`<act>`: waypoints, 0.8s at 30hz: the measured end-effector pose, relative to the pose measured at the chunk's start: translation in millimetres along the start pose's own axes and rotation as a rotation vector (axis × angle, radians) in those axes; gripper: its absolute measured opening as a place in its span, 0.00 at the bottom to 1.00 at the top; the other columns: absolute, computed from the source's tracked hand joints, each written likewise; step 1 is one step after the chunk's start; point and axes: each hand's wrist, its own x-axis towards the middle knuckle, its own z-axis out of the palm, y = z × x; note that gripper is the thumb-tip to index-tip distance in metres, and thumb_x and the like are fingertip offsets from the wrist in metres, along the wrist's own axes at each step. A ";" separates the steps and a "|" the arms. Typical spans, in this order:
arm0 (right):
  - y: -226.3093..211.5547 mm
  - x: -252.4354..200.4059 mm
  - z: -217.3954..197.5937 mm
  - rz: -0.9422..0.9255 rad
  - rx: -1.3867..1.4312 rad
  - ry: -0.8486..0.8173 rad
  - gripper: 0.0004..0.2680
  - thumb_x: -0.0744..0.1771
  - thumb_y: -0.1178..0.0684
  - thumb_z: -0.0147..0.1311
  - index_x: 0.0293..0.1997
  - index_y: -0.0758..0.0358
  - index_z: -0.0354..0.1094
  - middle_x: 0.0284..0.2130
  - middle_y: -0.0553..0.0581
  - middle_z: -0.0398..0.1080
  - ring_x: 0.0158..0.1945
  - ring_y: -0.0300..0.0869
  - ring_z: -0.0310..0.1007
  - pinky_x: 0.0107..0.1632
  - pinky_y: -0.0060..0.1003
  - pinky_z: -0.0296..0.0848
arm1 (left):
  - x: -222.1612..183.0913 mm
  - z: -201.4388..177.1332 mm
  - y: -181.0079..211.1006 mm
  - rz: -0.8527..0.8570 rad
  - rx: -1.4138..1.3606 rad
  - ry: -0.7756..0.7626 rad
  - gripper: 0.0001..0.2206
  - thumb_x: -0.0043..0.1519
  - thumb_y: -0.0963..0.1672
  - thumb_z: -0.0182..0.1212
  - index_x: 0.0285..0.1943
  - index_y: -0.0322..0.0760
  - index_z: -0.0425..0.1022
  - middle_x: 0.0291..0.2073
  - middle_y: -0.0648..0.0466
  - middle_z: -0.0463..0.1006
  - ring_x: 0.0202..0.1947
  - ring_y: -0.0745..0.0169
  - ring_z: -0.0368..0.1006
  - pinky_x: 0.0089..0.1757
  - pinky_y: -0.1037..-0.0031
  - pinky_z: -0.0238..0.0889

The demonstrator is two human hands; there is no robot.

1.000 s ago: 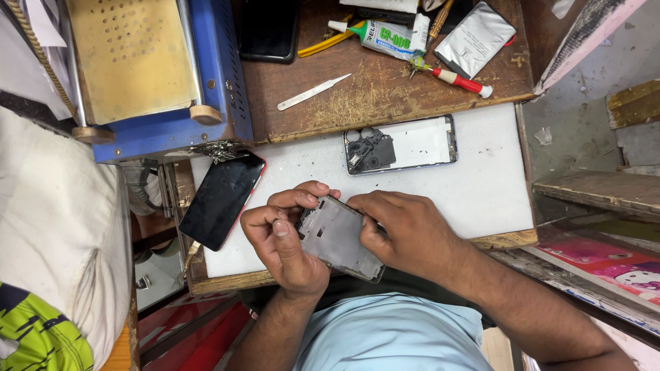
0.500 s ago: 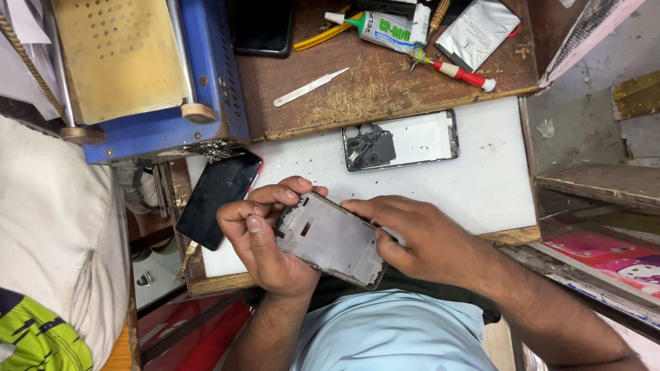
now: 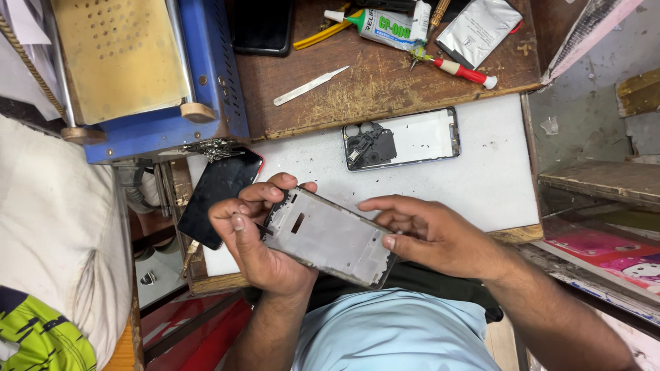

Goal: The person removes a ribbon cable from a disassembled smartphone, then repeatedly wipes the interior metal frame with a small cloth. The person handles the phone frame and a cloth throughout the clip.

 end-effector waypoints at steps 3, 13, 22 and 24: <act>27.8 -5.1 3.8 0.045 0.071 0.155 0.16 0.68 0.61 0.53 0.64 0.72 0.65 0.46 0.61 0.75 0.44 0.34 0.73 0.46 0.31 0.76 | -3.4 -11.3 -7.6 -0.076 0.054 -0.006 0.09 0.75 0.47 0.45 0.53 0.39 0.55 0.50 0.41 0.73 0.60 0.47 0.71 0.58 0.49 0.76; 60.7 -32.7 20.7 0.252 0.370 0.478 0.17 0.68 0.63 0.48 0.65 0.70 0.63 0.48 0.60 0.75 0.44 0.35 0.77 0.48 0.30 0.79 | -22.0 -31.3 24.5 -0.083 1.224 -0.337 0.05 0.63 0.39 0.67 0.45 0.33 0.80 0.41 0.50 0.82 0.42 0.59 0.81 0.42 0.75 0.76; 75.1 -46.0 29.3 0.147 0.562 0.538 0.20 0.68 0.66 0.50 0.71 0.69 0.60 0.35 0.54 0.74 0.36 0.30 0.69 0.39 0.25 0.71 | -36.4 25.6 -20.9 -0.134 1.195 -0.668 0.08 0.60 0.39 0.69 0.47 0.32 0.81 0.35 0.50 0.81 0.30 0.62 0.80 0.29 0.75 0.74; 77.6 -46.2 30.5 0.191 0.584 0.558 0.19 0.68 0.65 0.49 0.69 0.69 0.61 0.37 0.53 0.76 0.36 0.29 0.68 0.38 0.25 0.71 | -36.7 29.7 -23.8 -0.137 1.192 -0.696 0.08 0.60 0.40 0.69 0.46 0.32 0.81 0.34 0.51 0.81 0.29 0.62 0.80 0.29 0.74 0.73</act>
